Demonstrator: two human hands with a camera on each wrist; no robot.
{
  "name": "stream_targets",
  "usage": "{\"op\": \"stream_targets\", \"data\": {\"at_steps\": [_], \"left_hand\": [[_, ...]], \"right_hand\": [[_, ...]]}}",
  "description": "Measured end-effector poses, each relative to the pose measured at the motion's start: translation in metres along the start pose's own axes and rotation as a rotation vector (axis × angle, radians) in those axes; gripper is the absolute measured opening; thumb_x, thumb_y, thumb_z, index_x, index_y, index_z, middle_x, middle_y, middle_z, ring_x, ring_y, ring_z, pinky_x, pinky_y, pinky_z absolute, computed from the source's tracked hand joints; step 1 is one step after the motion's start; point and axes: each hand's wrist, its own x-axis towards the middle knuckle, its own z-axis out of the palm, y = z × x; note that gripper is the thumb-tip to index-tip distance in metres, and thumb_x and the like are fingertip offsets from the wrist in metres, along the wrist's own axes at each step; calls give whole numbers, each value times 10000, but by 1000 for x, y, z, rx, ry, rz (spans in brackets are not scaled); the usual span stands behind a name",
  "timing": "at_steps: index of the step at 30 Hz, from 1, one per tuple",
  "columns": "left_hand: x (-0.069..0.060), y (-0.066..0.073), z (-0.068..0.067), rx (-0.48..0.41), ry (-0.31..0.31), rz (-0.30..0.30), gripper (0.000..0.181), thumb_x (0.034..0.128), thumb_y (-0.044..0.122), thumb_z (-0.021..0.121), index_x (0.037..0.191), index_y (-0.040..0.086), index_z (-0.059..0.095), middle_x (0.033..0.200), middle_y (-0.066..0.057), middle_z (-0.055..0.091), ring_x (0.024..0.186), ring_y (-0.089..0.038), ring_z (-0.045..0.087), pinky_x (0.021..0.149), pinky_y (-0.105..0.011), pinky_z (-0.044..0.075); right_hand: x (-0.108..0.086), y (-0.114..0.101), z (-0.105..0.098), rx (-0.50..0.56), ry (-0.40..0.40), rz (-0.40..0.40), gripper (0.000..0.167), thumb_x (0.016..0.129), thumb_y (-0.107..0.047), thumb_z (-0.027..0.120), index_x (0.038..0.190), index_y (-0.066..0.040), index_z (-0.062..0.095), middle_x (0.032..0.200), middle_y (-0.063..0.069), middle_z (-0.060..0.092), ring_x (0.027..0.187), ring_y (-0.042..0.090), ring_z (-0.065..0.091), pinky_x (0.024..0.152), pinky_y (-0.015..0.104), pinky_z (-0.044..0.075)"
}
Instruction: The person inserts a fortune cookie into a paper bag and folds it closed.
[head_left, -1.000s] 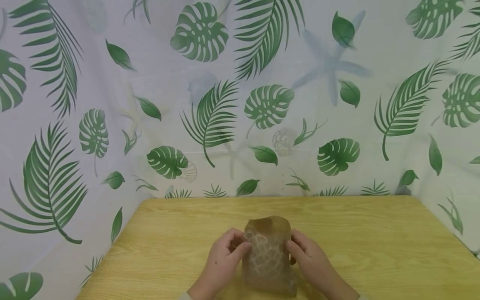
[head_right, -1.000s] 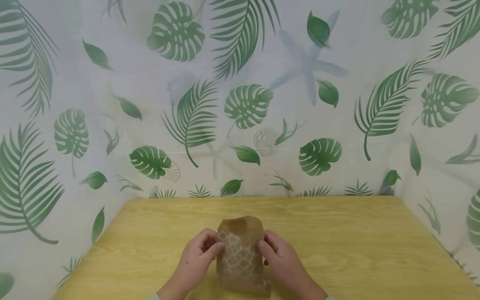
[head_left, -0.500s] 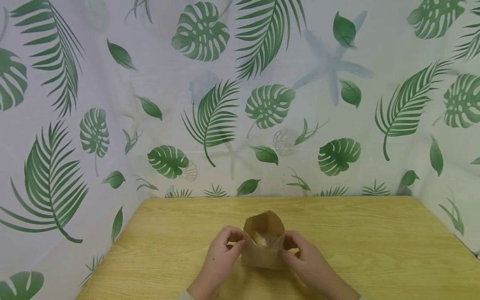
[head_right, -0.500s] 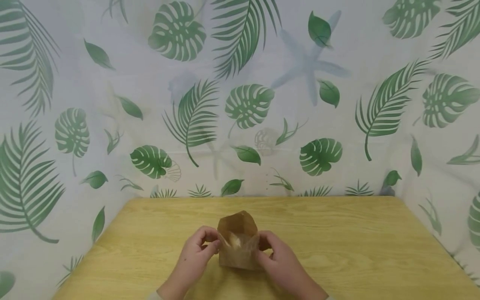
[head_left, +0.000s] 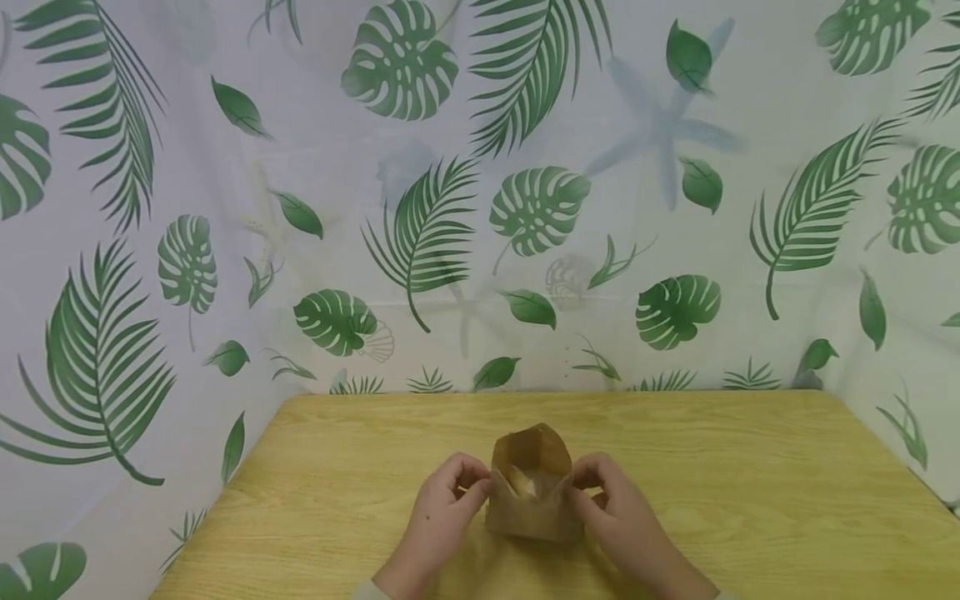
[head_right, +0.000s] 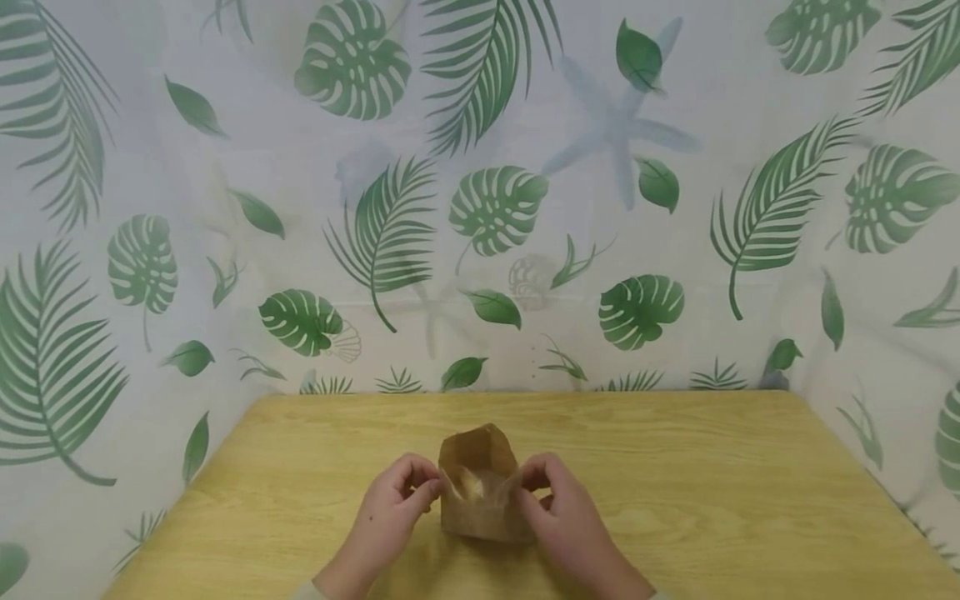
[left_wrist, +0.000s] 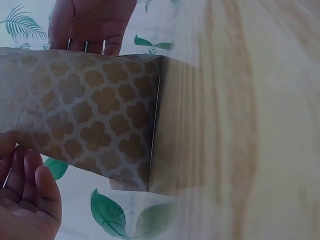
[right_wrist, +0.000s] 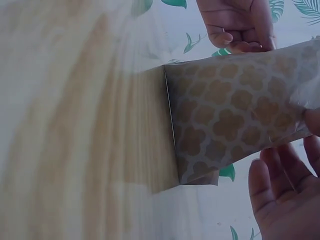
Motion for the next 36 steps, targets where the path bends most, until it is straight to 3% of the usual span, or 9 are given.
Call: {"op": "stream_targets", "data": {"at_steps": [11,16,21,25,28,32,36], "left_hand": [[-3,1,1,-36,-91,7,101,1002,266,658,1015,166,642,987,-3,638,889,-208,630,764,-298,542],[-4,0,1,1,-94,20,87,1021,256,627,1009,171,623,984,-2,621,872,-221,636,745,-297,535],[-2,0,0,-13,-84,59,243,1003,267,659,1210,167,581,1173,9,596,1052,-202,598,876,-339,526],[-3,1,2,-14,-133,96,387,991,262,675,1358,221,557,1303,58,587,1164,-174,571,970,-366,499],[-4,3,3,23,-168,102,306,986,280,680,1283,224,627,1234,91,628,1111,-152,592,936,-349,508],[-6,7,5,62,-165,102,163,972,295,694,1114,218,672,1095,90,652,1028,-137,601,881,-335,511],[-8,8,5,60,-139,85,113,973,285,693,1066,233,653,1050,80,641,997,-149,597,864,-339,504]], "right_hand": [[-2,0,4,8,13,-91,127,1004,-141,637,1129,-142,615,1126,-9,624,1048,183,595,840,331,543],[-4,2,5,18,43,-203,227,995,-103,642,1211,-130,578,1165,-11,612,1062,156,584,857,326,527],[-5,5,5,40,53,-278,291,976,-79,664,1236,-140,548,1192,-16,592,1066,135,571,851,317,517],[-5,4,5,57,48,-328,323,958,-65,683,1241,-144,549,1199,-15,593,1052,148,573,834,318,528],[-5,4,5,72,22,-355,340,966,-82,684,1267,-157,544,1225,-18,592,1049,167,577,838,322,527],[-6,4,4,84,-4,-355,322,990,-110,664,1279,-178,539,1237,-25,591,1049,179,583,856,328,523],[-6,2,5,36,32,-355,205,997,-105,649,1157,-211,576,1145,-62,615,1019,152,600,840,324,529]]}}
